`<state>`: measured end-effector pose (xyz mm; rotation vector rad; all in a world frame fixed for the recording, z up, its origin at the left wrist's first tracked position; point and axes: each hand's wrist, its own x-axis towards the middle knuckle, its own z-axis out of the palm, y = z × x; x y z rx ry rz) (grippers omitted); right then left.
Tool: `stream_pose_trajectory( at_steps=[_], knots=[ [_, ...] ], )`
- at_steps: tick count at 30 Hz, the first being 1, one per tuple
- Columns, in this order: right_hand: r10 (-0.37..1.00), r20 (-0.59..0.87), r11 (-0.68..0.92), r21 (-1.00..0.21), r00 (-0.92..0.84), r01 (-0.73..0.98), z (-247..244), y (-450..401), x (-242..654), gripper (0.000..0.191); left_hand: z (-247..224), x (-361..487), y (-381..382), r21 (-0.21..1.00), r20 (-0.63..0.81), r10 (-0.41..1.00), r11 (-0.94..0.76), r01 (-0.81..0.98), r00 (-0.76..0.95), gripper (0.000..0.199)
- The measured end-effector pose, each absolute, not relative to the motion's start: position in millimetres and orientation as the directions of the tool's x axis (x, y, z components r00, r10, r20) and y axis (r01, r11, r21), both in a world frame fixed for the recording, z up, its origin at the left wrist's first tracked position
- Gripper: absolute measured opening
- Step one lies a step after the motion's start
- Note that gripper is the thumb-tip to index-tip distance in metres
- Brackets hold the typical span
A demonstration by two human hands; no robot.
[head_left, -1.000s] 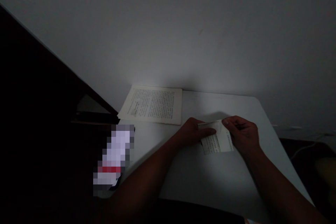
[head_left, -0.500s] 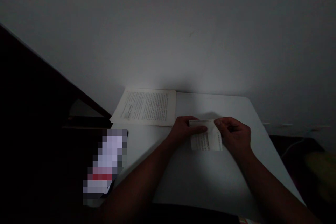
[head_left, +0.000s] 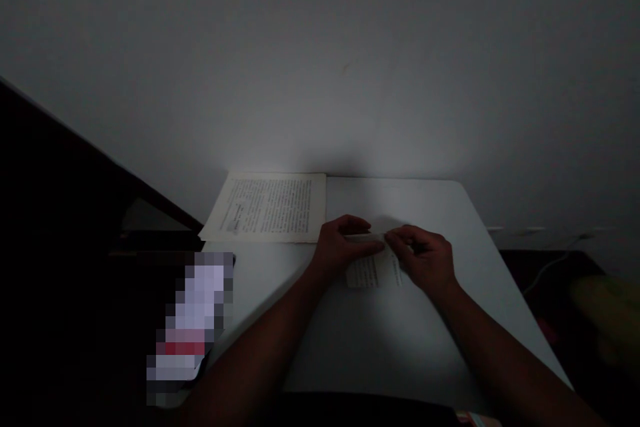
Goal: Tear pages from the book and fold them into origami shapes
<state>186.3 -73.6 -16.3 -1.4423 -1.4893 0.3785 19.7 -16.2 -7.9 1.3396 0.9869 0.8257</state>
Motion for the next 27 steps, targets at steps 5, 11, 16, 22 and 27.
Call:
stream_pose_trajectory(
  at_steps=[5,11,16,22,27],
  knots=[
    [0.921,0.390,0.318,-0.757,0.004,0.571,-10.9,-73.2,187.7,0.016,-4.2,11.3,-12.6,0.986,-0.056,0.847,-0.037,0.163,0.529,0.025],
    [0.960,0.269,0.271,-0.824,-0.078,0.498,-11.7,-70.3,189.9,0.018,-3.4,8.4,-10.3,0.958,-0.124,0.711,-0.097,0.271,0.692,0.029],
    [0.974,0.219,0.217,-0.855,-0.051,0.471,-15.0,-67.2,191.8,0.017,-5.0,12.1,-9.5,0.957,-0.197,0.672,-0.027,0.289,0.714,0.028],
    [0.990,0.139,0.136,-0.936,-0.016,0.323,-19.3,-65.6,194.3,0.017,-9.6,13.7,-9.2,0.958,-0.232,0.638,0.019,0.286,0.734,0.029],
    [0.993,0.113,0.117,-0.949,-0.028,0.292,-20.6,-64.3,196.0,0.016,-10.4,13.2,-6.9,0.947,-0.238,0.625,-0.020,0.320,0.743,0.030]
  ],
)
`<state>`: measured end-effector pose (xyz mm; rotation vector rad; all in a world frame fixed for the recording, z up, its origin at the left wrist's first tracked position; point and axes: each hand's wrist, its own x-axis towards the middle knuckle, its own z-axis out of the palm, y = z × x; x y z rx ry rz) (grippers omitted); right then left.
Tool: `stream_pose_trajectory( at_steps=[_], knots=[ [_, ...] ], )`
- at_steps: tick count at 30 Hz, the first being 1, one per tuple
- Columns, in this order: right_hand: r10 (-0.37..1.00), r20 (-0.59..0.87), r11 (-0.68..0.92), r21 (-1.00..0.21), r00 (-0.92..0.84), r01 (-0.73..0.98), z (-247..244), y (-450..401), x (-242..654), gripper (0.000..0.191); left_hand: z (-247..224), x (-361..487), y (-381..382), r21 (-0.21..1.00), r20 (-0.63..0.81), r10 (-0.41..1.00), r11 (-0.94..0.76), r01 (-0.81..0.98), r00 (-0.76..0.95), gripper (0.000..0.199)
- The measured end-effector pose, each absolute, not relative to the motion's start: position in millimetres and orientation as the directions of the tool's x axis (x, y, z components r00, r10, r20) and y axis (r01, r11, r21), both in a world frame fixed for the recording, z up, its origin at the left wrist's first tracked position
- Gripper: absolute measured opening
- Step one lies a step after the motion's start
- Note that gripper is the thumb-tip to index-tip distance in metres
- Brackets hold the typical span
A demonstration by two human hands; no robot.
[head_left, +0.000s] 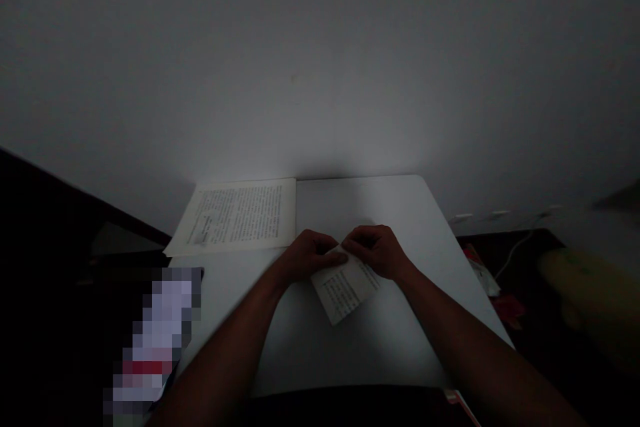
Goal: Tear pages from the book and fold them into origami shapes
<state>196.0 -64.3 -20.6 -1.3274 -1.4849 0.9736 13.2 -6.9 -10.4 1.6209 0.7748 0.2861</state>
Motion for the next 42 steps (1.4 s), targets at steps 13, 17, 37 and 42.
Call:
stream_pose_trajectory(
  at_steps=[13,17,37,42],
  knots=[
    [0.997,0.060,0.069,-0.964,-0.043,0.258,-20.4,-62.2,200.3,0.018,-10.3,16.6,-9.9,0.935,-0.187,0.665,-0.104,0.338,0.723,0.036],
    [0.996,0.068,0.081,-0.953,-0.056,0.292,-17.9,-60.9,202.0,0.018,-11.6,17.8,-13.3,0.934,-0.105,0.694,-0.176,0.310,0.712,0.036],
    [0.977,0.143,0.098,-0.959,0.156,0.266,-21.8,-64.8,197.3,0.018,-8.0,23.3,-21.8,0.947,0.131,0.867,-0.254,0.199,0.480,0.023],
    [0.976,0.211,0.186,-0.930,0.045,0.315,-16.4,-68.1,196.5,0.018,-9.0,21.2,-20.4,0.920,0.162,0.838,-0.319,0.227,0.522,0.026]
  ],
)
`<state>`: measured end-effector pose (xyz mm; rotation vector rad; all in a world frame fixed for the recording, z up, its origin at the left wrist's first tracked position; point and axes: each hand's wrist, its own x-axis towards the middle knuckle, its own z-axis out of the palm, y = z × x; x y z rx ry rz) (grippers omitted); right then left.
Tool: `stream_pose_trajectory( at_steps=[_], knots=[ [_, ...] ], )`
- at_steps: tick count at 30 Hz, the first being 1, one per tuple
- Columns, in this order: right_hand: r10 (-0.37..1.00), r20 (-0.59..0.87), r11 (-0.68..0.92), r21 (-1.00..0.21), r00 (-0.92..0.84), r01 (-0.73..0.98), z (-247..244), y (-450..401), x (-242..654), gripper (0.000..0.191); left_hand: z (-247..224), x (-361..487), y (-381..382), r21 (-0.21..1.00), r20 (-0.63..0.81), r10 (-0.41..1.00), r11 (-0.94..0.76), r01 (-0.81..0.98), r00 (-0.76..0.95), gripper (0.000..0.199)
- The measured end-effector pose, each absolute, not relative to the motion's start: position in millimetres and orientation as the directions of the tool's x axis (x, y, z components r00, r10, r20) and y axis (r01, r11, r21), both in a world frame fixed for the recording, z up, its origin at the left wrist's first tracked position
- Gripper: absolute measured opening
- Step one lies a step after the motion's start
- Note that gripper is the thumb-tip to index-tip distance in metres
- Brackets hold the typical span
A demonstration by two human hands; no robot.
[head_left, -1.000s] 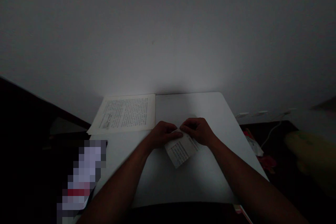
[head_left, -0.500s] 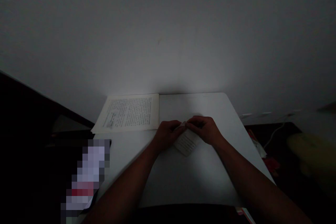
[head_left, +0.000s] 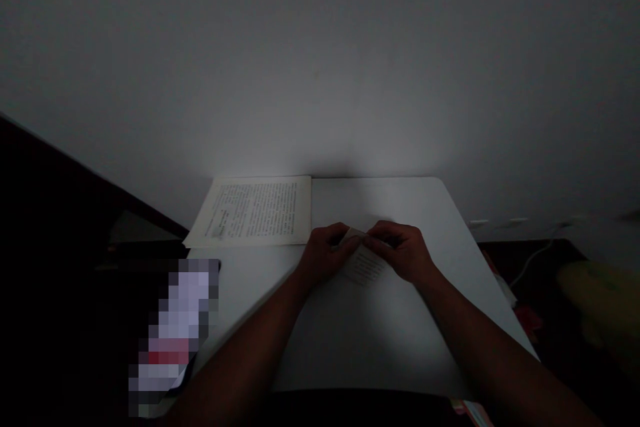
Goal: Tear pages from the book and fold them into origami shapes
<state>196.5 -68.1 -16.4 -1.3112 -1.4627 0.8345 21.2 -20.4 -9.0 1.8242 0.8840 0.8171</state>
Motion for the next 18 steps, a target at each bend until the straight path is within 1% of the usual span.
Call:
stream_pose_trajectory(
  at_steps=[3,5,8,12,18],
  knots=[
    [0.970,0.242,0.225,-0.911,0.005,0.346,-15.3,-68.9,196.0,0.015,-9.8,21.3,-20.1,0.872,0.193,0.820,-0.395,0.288,0.539,0.030],
    [0.970,0.240,0.219,-0.913,0.020,0.343,-16.3,-68.9,195.5,0.014,-10.3,21.9,-21.0,0.829,0.223,0.815,-0.447,0.337,0.535,0.031],
    [0.982,0.179,0.156,-0.949,0.061,0.274,-17.3,-68.1,194.4,0.016,-12.9,22.4,-23.5,0.754,0.297,0.788,-0.540,0.374,0.540,0.031],
    [0.994,0.079,0.067,-0.985,0.074,0.161,-14.6,-67.6,192.4,0.019,-18.4,21.7,-25.5,0.659,0.392,0.744,-0.638,0.400,0.541,0.032],
    [0.994,0.076,0.065,-0.989,0.077,0.133,-12.2,-68.5,191.8,0.022,-21.6,20.6,-26.2,0.582,0.478,0.692,-0.711,0.395,0.541,0.034]
  ],
)
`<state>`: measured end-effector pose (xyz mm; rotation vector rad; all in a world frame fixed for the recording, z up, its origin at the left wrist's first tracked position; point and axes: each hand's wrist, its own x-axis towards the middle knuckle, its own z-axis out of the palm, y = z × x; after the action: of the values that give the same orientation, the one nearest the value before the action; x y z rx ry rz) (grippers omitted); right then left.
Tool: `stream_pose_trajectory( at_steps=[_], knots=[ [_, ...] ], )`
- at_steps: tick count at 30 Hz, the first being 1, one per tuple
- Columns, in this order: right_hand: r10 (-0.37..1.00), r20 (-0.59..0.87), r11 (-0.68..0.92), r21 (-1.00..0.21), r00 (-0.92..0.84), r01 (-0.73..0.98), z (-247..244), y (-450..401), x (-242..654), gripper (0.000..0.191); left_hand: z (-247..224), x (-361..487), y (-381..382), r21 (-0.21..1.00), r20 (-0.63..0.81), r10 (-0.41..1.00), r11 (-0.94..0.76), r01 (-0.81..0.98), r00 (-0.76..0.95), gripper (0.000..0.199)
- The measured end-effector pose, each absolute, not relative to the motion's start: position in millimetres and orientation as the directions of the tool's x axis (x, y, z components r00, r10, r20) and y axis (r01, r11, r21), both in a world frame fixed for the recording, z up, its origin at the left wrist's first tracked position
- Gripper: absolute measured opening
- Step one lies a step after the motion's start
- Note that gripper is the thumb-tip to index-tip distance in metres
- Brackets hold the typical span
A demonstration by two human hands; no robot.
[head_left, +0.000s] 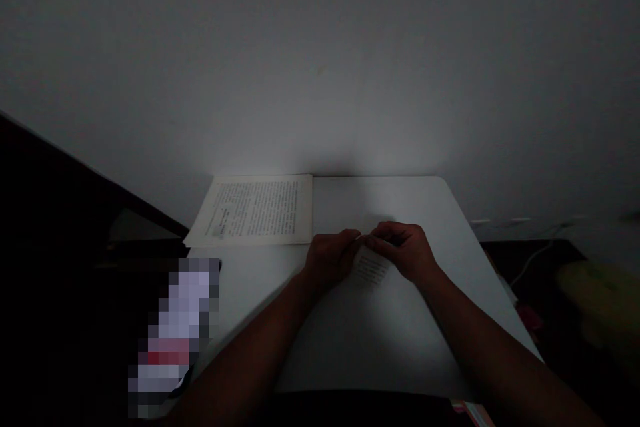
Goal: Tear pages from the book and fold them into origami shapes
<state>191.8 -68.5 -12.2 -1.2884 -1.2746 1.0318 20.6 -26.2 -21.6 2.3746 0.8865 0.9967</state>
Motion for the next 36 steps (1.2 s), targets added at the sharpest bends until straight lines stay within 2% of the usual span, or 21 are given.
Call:
stream_pose_trajectory(
  at_steps=[9,12,20,26,32,36],
  knots=[
    [0.983,0.097,0.071,-0.984,0.153,0.166,-16.9,-66.2,200.2,0.022,-19.1,17.6,-26.2,0.623,0.503,0.744,-0.665,0.413,0.439,0.033],
    [0.980,0.069,0.041,-0.988,0.189,0.146,-17.7,-64.7,201.6,0.024,-18.1,18.0,-26.0,0.672,0.491,0.779,-0.623,0.400,0.389,0.031],
    [0.980,0.041,0.020,-0.994,0.193,0.112,-21.2,-62.4,204.3,0.029,-12.3,22.1,-25.4,0.854,0.318,0.906,-0.402,0.331,0.281,0.026],
    [0.989,0.016,0.005,-0.997,0.147,0.073,-18.6,-62.4,204.7,0.030,-13.5,23.9,-18.8,0.964,0.162,0.946,-0.213,0.161,0.280,0.027],
    [0.991,0.072,0.052,-0.984,0.115,0.170,-16.5,-65.3,206.1,0.026,-13.9,25.4,-17.6,0.997,0.049,0.918,-0.069,0.037,0.392,0.028],
    [0.976,0.184,0.133,-0.929,0.120,0.345,-16.3,-69.4,206.8,0.023,-13.8,24.3,-16.6,1.000,-0.005,0.900,0.006,-0.001,0.436,0.029]
  ],
)
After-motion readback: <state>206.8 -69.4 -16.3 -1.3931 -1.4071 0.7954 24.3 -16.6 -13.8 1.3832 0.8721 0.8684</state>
